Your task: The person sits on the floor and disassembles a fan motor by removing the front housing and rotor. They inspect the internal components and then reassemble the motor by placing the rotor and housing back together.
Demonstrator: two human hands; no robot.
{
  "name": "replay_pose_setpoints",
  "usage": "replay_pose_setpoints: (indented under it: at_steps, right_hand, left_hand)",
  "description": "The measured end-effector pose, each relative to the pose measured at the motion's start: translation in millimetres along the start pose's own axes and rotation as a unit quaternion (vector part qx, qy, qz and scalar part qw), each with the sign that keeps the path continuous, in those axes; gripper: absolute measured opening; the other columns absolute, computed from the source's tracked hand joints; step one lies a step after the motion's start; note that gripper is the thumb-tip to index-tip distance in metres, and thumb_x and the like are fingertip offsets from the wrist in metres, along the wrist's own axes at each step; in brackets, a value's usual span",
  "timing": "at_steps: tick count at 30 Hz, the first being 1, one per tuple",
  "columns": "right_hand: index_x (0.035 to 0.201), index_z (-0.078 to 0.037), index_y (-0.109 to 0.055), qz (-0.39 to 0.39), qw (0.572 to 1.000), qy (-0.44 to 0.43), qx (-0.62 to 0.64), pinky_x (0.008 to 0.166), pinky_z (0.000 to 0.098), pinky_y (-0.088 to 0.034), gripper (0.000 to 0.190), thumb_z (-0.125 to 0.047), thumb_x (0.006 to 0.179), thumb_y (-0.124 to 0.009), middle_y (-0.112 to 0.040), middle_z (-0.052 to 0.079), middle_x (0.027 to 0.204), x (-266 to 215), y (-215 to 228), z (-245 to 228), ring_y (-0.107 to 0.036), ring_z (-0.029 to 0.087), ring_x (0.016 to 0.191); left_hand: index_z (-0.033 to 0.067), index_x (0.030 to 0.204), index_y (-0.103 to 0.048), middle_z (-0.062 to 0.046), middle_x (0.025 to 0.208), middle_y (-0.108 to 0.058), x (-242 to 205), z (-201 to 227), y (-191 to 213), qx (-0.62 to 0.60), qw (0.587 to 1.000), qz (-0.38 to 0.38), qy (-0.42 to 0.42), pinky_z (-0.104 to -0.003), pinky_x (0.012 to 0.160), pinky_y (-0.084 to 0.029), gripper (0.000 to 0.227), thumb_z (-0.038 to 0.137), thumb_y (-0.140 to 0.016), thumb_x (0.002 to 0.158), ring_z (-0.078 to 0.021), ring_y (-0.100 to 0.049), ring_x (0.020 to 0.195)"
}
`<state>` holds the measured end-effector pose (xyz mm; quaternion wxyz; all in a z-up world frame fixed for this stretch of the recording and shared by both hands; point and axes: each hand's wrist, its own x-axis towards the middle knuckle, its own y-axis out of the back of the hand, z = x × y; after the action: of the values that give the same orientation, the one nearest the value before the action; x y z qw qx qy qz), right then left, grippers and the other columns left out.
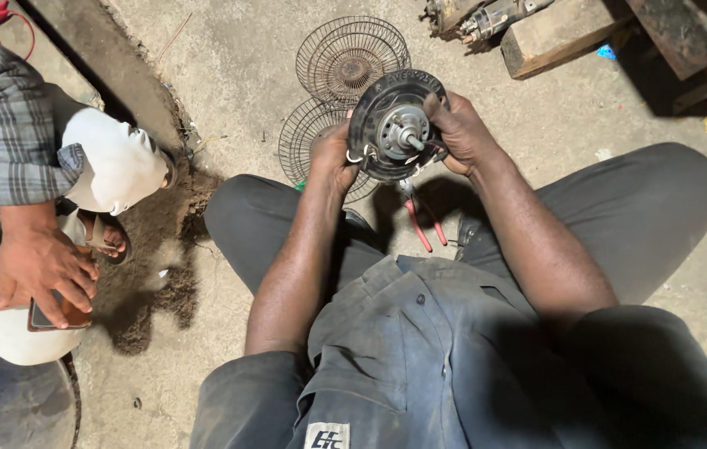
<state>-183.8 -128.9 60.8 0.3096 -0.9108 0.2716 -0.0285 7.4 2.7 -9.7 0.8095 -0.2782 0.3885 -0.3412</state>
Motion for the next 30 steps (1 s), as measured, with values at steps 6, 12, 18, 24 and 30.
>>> replay_pose_setpoints:
  at_steps: [6, 12, 18, 24, 30]
  right_hand:
    - [0.131, 0.000, -0.058, -0.016, 1.000, -0.006, 0.011, 0.096, 0.0400, -0.063, 0.070, -0.036, 0.081, -0.091, -0.071, 0.011, 0.117, -12, -24, -8, -0.072, 0.020, 0.105]
    - [0.123, -0.001, -0.059, 0.069, 0.997, -0.043, -0.002, 0.088, 0.0408, -0.068, 0.064, -0.037, 0.077, -0.084, -0.074, 0.013, 0.109, -17, -48, -1, -0.076, 0.023, 0.099]
    - [0.123, 0.003, -0.063, 0.077, 0.997, 0.017, -0.026, 0.090, 0.0360, -0.063, 0.055, -0.031, 0.086, -0.084, -0.073, 0.012, 0.109, -19, -57, 12, -0.072, 0.019, 0.097]
    - [0.125, 0.003, -0.064, 0.108, 0.993, 0.047, -0.007, 0.092, 0.0355, -0.060, 0.045, -0.022, 0.091, -0.080, -0.073, 0.011, 0.113, -17, -50, 21, -0.070, 0.018, 0.100]
    - [0.125, 0.003, -0.064, 0.127, 0.991, 0.042, 0.010, 0.091, 0.0350, -0.061, 0.044, -0.023, 0.092, -0.079, -0.073, 0.011, 0.112, -14, -39, 25, -0.071, 0.018, 0.100]
  left_hand:
    - [-0.0090, 0.108, -0.065, -0.021, 0.094, -0.074, 6, -1, 2, -0.073, 0.997, -0.024, 0.007, -0.039, 0.067, -0.066, 0.019, 0.008, -0.057, 0.103, -0.0267, -0.076, 0.075]
    - [-0.0122, 0.107, -0.065, -0.025, 0.092, -0.073, 15, 0, 5, -0.093, 0.995, -0.031, 0.033, -0.041, 0.062, -0.065, 0.022, 0.003, -0.052, 0.098, -0.0286, -0.075, 0.069]
    - [-0.0133, 0.102, -0.069, -0.020, 0.085, -0.074, 21, -3, 19, -0.054, 0.998, 0.036, -0.016, -0.038, 0.058, -0.063, 0.017, -0.001, -0.058, 0.100, -0.0253, -0.072, 0.064]
    - [-0.0152, 0.100, -0.067, -0.023, 0.086, -0.074, 21, -15, 14, -0.089, 0.996, -0.009, 0.011, -0.042, 0.062, -0.064, 0.021, 0.001, -0.055, 0.096, -0.0286, -0.073, 0.066]
    - [-0.0157, 0.099, -0.068, -0.023, 0.086, -0.073, 31, -26, 12, -0.080, 0.996, -0.024, 0.037, -0.043, 0.060, -0.064, 0.020, 0.002, -0.058, 0.097, -0.0294, -0.072, 0.065]
